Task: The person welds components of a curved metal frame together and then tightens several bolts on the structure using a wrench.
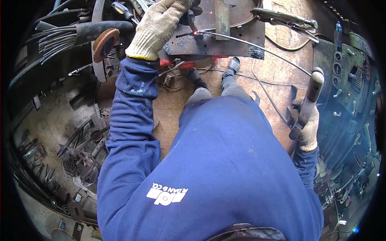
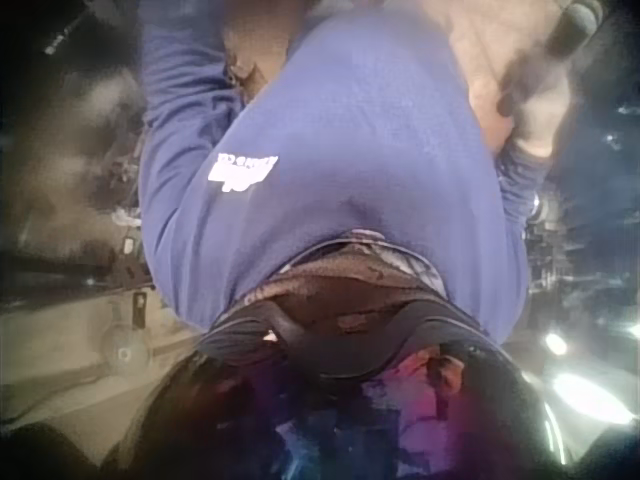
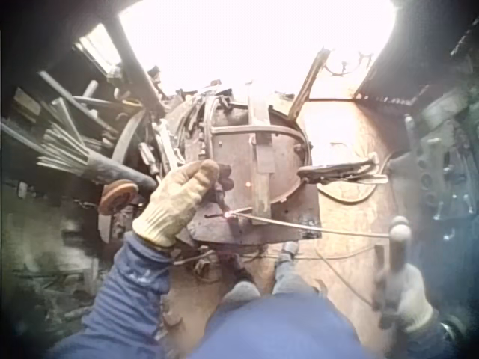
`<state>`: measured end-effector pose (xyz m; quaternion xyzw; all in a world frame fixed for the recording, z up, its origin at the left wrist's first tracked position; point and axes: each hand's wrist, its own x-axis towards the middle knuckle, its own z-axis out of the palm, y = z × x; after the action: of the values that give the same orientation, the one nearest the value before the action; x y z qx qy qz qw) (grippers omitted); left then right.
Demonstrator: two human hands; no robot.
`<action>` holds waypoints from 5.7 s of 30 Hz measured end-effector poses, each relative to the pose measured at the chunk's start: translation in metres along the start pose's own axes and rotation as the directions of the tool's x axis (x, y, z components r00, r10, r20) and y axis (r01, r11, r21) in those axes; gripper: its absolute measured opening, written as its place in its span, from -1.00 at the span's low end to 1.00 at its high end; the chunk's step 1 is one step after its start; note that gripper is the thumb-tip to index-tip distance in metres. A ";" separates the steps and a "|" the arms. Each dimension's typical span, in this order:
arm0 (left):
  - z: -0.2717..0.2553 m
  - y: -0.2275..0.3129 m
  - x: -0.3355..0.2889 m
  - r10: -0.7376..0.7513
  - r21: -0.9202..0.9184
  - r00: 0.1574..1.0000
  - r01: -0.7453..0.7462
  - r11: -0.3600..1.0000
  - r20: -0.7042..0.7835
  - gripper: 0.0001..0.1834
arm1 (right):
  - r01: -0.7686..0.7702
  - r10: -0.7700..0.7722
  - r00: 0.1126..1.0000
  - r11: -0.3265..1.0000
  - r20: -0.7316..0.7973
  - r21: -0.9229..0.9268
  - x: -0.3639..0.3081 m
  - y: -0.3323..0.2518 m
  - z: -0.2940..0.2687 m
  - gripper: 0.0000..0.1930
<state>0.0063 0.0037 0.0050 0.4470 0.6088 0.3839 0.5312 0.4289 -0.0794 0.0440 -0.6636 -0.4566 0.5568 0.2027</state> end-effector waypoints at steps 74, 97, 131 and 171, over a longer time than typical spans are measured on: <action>-0.017 -0.022 0.020 0.165 0.195 0.986 -0.166 0.967 0.018 -0.45 | 0.528 -0.364 0.841 0.713 -0.400 0.461 -0.103 0.049 0.032 -0.68; -0.001 0.004 0.009 0.202 0.689 0.956 0.001 0.725 -0.213 -0.38 | 0.665 -0.361 0.665 0.685 -0.654 0.299 -0.093 0.078 -0.079 -0.64; 0.042 0.009 -0.007 -0.159 -0.079 0.854 0.138 0.987 -0.496 -0.48 | 0.790 -0.800 0.598 0.578 -0.050 0.206 0.347 -0.287 -0.312 -0.56; 0.655 -0.042 0.092 -0.794 -0.199 0.177 0.915 0.350 -0.582 -0.78 | 0.409 -0.923 -0.068 0.321 0.379 0.854 0.468 -0.642 0.321 -0.70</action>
<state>0.6457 0.0738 -0.1551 -0.0688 0.9166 0.0730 0.3871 -0.1291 0.5550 0.1884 0.1531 -0.6000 0.6994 0.3568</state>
